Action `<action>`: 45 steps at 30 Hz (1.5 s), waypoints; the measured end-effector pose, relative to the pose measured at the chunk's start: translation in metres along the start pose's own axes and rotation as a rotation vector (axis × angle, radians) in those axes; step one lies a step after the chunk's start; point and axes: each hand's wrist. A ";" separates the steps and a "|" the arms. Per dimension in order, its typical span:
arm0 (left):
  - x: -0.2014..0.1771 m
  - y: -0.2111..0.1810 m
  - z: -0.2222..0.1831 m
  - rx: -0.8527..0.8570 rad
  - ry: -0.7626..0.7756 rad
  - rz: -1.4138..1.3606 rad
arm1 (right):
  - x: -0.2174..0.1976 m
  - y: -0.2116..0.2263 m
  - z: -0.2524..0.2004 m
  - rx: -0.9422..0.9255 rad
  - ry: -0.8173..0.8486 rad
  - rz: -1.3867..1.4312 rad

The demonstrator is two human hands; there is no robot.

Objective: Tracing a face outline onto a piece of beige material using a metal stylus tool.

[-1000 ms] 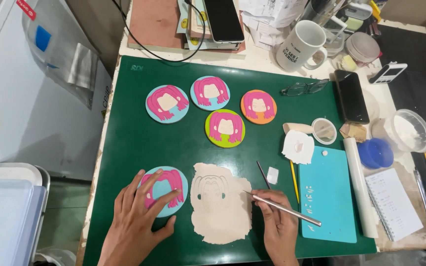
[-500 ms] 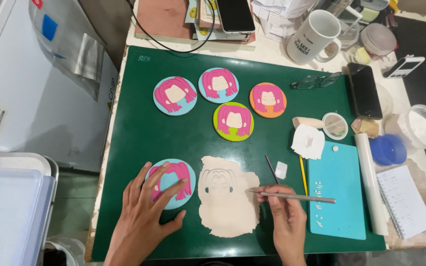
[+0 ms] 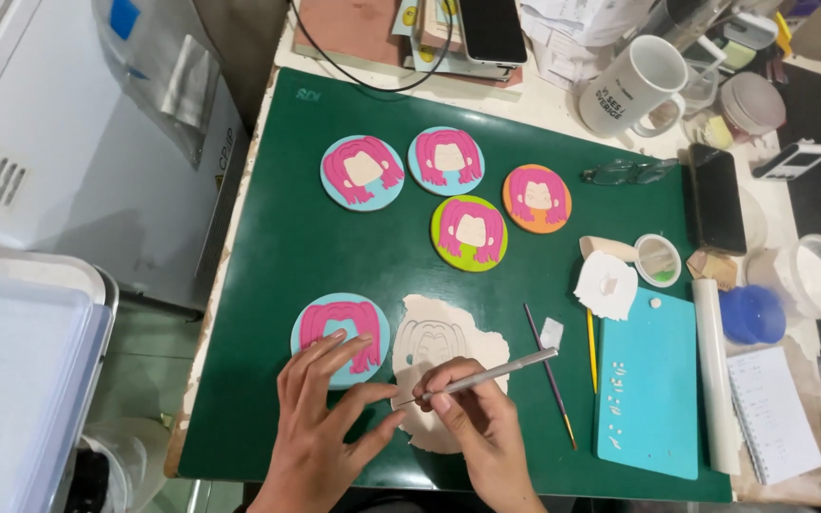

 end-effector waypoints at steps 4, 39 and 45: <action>-0.004 -0.008 0.007 0.027 -0.023 -0.037 | -0.006 0.000 -0.001 -0.018 0.008 0.003; 0.000 0.040 -0.002 -0.463 0.122 0.068 | -0.035 -0.010 0.070 -0.085 0.339 -0.498; 0.002 0.041 -0.004 -0.469 0.142 0.107 | -0.035 -0.010 0.071 -0.070 0.345 -0.489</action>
Point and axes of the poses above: each hand's wrist, its own z-axis towards the middle knuckle, its own x-axis out of the palm, y = z × x, and after that the axes turned 4 degrees about z, right-handed
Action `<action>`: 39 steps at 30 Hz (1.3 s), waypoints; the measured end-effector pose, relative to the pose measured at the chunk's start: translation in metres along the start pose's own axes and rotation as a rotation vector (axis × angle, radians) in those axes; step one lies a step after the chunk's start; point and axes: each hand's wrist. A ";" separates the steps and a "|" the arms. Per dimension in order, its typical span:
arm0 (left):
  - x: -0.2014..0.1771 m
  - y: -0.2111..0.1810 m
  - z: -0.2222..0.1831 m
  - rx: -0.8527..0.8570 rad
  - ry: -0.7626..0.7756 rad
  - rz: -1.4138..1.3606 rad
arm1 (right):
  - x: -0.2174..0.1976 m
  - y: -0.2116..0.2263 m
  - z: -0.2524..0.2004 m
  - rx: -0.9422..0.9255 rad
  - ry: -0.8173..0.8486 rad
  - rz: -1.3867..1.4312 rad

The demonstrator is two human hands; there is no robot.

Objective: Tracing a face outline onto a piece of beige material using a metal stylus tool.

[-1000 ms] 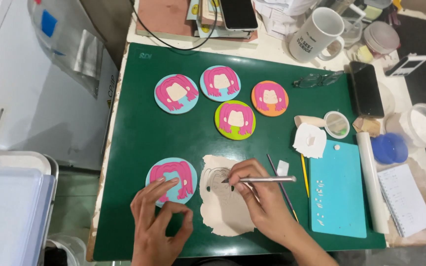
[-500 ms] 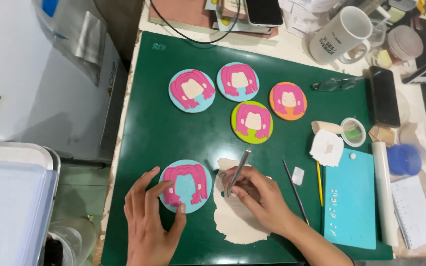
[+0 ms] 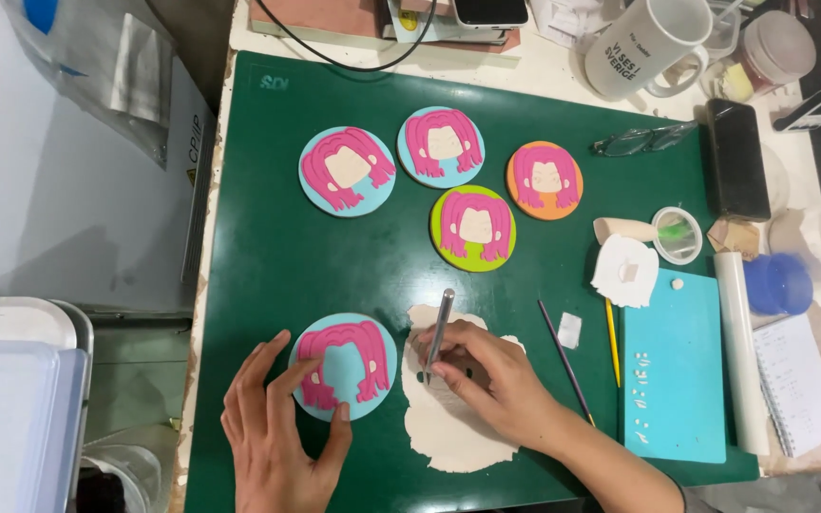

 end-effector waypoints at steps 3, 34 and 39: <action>0.000 0.000 0.000 -0.005 0.002 -0.009 | 0.000 -0.002 0.001 0.009 -0.004 -0.021; -0.001 -0.006 0.001 0.001 -0.029 -0.001 | -0.001 -0.014 0.002 0.055 -0.159 -0.036; 0.000 -0.005 0.000 -0.009 -0.019 0.011 | -0.001 -0.019 0.002 0.046 -0.179 -0.045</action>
Point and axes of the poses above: each hand's wrist, its own z-axis towards the middle knuckle, its own x-axis out of the palm, y = z × x, and after that the axes turned 4 degrees about z, right-handed
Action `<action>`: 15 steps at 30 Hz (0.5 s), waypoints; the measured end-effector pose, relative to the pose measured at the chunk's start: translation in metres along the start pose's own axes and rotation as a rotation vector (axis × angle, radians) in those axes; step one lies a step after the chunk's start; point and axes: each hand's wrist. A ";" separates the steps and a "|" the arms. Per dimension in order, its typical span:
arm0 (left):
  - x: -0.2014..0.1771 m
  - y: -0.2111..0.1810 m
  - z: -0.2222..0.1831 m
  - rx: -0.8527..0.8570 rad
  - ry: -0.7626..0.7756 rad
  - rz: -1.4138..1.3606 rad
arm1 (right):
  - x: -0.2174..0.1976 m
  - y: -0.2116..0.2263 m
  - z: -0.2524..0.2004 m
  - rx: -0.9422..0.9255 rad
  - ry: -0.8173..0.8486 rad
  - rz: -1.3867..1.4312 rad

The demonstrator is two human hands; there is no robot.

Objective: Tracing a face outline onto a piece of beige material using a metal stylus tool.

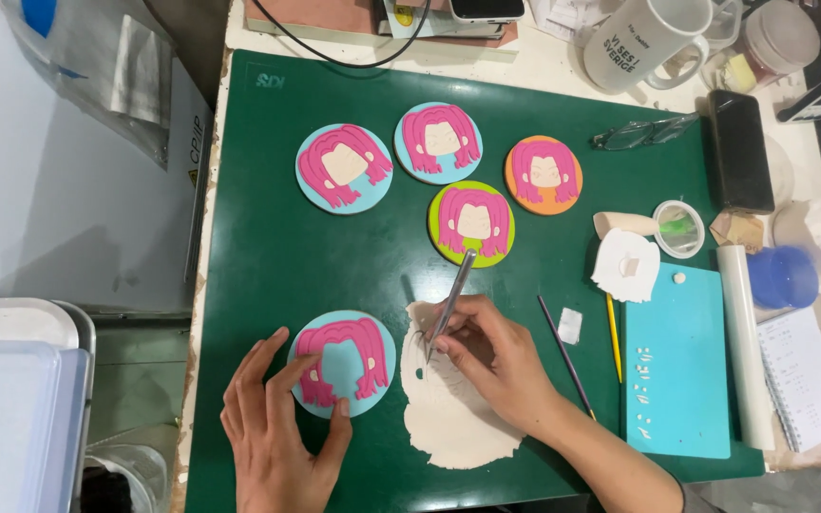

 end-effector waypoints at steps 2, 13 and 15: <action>0.000 0.000 0.000 -0.006 0.003 0.005 | 0.000 0.002 0.001 -0.002 0.002 0.005; 0.001 0.000 -0.001 -0.002 0.010 0.024 | 0.000 0.004 0.002 0.035 -0.032 0.058; 0.000 0.000 0.000 0.014 -0.004 0.025 | -0.001 0.004 0.003 0.032 -0.035 0.054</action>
Point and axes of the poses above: each hand's wrist, its own z-axis towards the middle knuckle, its own x-axis out of the palm, y = z × x, and after that the axes turned 4 degrees about z, right-handed
